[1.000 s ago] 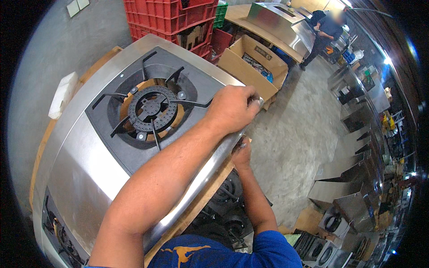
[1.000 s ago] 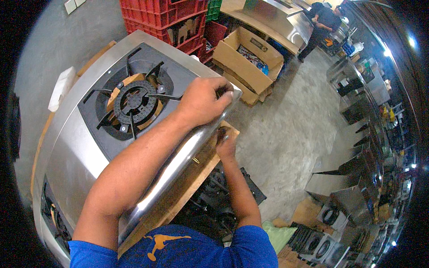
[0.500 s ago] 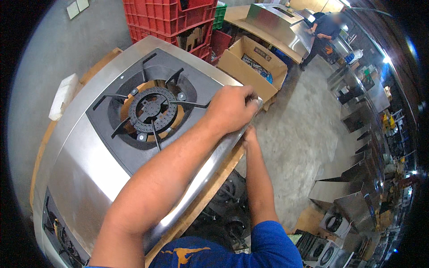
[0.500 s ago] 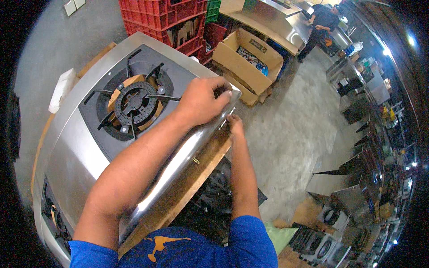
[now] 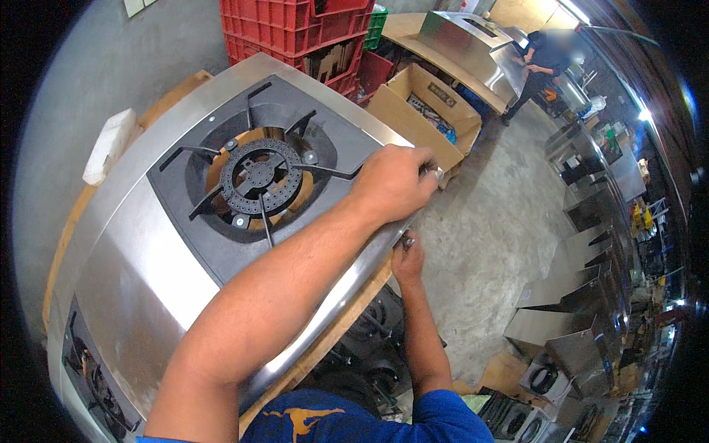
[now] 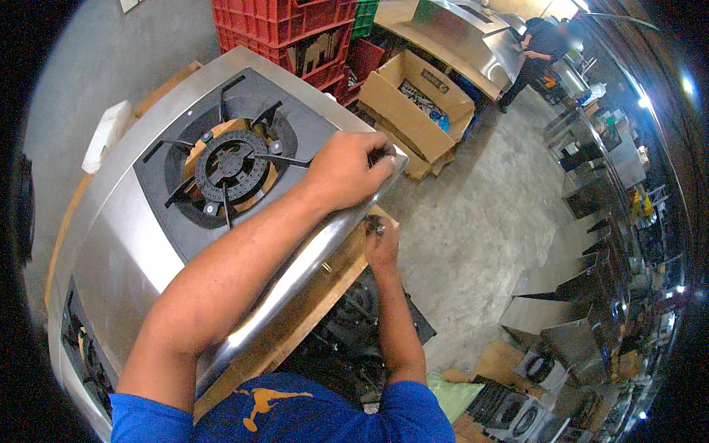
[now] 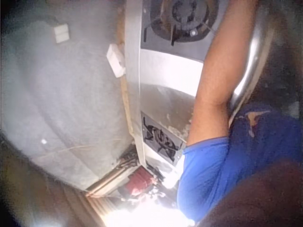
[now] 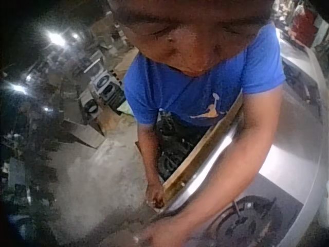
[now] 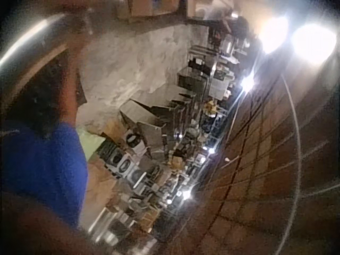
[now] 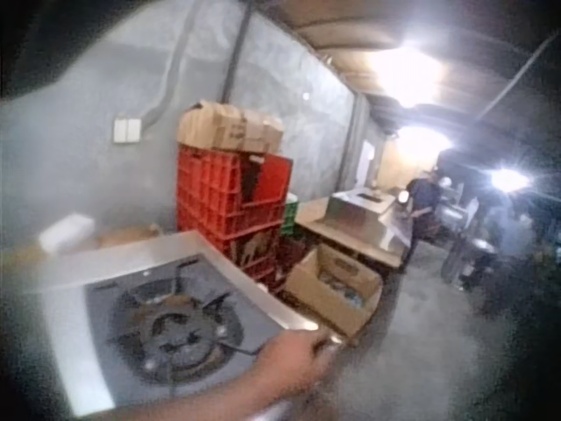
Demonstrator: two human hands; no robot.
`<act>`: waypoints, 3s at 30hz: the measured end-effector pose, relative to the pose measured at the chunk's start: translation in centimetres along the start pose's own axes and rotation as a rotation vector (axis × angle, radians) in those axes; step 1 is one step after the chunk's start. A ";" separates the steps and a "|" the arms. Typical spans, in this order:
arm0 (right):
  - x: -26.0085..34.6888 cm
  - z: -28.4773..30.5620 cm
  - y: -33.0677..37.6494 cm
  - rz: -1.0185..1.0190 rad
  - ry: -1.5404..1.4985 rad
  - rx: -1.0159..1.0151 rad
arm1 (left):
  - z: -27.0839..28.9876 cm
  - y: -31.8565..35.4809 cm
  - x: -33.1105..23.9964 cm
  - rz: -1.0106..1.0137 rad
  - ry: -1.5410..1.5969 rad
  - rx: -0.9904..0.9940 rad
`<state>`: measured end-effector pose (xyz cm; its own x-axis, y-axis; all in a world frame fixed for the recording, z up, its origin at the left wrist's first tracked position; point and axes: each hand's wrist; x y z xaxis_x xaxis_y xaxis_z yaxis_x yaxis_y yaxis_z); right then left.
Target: The person assembles a stainless steel gas stove by hand-tightening and then wrench-tightening screws on the side and top edges. They handle small screws, a wrench, and the stove body, moving the unit to access different fastening points.
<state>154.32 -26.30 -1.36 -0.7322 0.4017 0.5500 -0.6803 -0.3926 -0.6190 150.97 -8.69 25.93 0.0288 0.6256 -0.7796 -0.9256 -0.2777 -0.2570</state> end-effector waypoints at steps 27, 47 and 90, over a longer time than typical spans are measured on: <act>0.6 -0.2 1.5 0.187 0.057 0.357 | 0.0 0.1 0.1 -0.005 0.001 -0.011; -9.3 -3.5 -5.5 -0.955 -0.979 -0.226 | 0.2 0.0 0.0 -0.013 -0.002 -0.011; 2.5 1.0 0.8 0.132 0.211 0.547 | 0.1 0.0 0.0 0.010 -0.012 0.007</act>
<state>151.91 -26.44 0.11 -0.8275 0.4543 0.3299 -0.5431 -0.7967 -0.2651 150.89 -8.62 26.01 0.0154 0.6314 -0.7753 -0.9284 -0.2788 -0.2456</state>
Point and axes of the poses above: each hand's wrist, its own y-axis away from the middle knuckle, its own z-axis out of the back of the hand, x = y × z, and after that the axes turned 11 degrees about z, right-handed
